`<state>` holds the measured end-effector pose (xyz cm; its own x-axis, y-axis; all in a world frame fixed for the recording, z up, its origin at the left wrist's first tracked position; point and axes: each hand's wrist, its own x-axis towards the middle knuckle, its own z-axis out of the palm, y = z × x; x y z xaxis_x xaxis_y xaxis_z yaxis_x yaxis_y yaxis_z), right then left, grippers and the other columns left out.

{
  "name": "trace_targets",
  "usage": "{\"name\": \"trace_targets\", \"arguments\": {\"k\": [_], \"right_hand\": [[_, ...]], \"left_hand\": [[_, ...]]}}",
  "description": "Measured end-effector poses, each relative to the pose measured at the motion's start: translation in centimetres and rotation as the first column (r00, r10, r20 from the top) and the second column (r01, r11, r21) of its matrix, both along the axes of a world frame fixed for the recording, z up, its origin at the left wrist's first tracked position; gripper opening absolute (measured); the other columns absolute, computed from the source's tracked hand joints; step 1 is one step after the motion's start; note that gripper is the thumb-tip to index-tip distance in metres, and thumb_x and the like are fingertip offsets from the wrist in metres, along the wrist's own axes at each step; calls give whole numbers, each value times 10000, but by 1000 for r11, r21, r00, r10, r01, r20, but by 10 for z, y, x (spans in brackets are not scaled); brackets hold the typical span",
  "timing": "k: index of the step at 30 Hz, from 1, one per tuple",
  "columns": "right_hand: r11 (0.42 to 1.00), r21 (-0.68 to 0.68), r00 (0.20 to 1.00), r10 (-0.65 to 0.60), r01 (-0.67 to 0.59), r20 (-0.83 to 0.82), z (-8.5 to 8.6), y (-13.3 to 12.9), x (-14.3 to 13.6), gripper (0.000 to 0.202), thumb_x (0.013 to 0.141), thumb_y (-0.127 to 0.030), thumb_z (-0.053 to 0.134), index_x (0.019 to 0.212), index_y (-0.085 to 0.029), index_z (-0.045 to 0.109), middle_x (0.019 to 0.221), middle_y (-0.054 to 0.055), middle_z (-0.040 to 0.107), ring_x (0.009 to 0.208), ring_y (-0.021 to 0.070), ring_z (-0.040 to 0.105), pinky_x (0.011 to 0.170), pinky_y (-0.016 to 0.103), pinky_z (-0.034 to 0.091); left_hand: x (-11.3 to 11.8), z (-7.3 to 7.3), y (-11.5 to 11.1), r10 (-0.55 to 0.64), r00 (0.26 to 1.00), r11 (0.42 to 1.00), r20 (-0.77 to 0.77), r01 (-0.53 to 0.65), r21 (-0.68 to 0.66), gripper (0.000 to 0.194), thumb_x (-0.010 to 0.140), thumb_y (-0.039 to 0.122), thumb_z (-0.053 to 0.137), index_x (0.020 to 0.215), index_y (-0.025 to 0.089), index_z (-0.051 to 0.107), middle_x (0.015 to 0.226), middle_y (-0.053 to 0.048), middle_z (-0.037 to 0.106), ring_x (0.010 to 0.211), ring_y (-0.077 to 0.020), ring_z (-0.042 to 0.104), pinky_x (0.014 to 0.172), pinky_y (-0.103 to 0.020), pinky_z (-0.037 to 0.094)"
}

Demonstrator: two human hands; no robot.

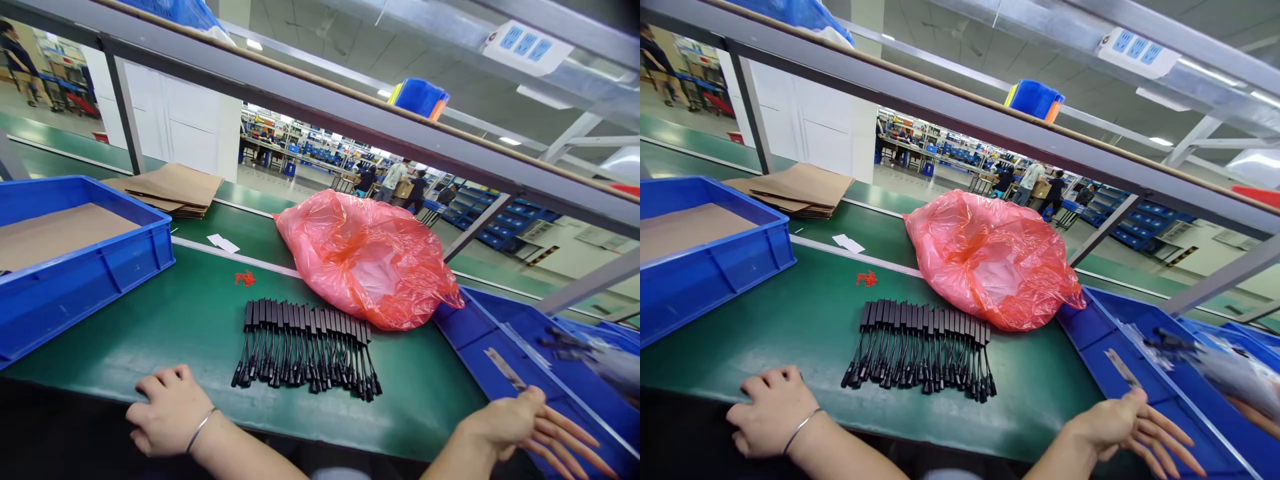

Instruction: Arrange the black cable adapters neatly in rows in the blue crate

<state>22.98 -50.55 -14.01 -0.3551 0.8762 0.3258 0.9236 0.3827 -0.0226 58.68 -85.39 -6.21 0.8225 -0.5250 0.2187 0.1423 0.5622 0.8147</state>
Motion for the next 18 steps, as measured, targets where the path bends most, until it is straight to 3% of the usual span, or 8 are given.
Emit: {"name": "trace_targets", "arguments": {"k": [3, 9, 14, 16, 18], "right_hand": [[1000, -2, 1000, -4, 4, 28, 0, 1, -2, 240, 820, -390, 384, 930, -254, 548, 1162, 7, 450, 984, 207, 418, 750, 359, 353], [999, -29, 998, -20, 22, 68, 1, 3, -6, 230, 824, -391, 391, 936, -250, 535, 1195, 13, 421, 1038, 207, 392, 790, 369, 341], [998, -63, 998, -19, 23, 66, 0, 4, -9, 217, 836, -370, 385, 950, -250, 525, 1213, 20, 405, 1068, 207, 373, 815, 375, 330], [998, -65, 997, -14, 18, 70, 1, 4, -10, 215, 838, -362, 385, 945, -241, 526, 1208, 29, 409, 1068, 210, 375, 818, 379, 332], [998, -59, 998, -3, 7, 69, 1, 3, -9, 218, 836, -366, 392, 934, -226, 527, 1194, 44, 421, 1067, 214, 381, 823, 383, 338]], "left_hand": [[0, -18, 2, 5, 972, 1000, -235, 2, 26, 760, 834, 386, -47, 948, 44, 622, 719, -204, 557, 482, -216, 555, 458, -357, 436], [-20, -37, 12, 30, 975, 998, -222, -40, -42, 663, 845, 411, 24, 789, 113, 614, 780, -210, 582, 519, -203, 567, 472, -327, 441], [-24, -50, 13, 32, 975, 998, -218, -44, -54, 643, 845, 473, 94, 863, 96, 615, 857, -217, 589, 547, -196, 571, 481, -320, 446], [-27, -49, 14, 33, 976, 998, -214, -44, -47, 641, 845, 479, 117, 927, 85, 616, 898, -230, 591, 557, -193, 574, 485, -317, 448], [-36, -40, 20, 32, 977, 999, -213, -36, -12, 631, 856, 437, 110, 1004, 65, 597, 914, -244, 589, 542, -180, 572, 483, -308, 452]]}}
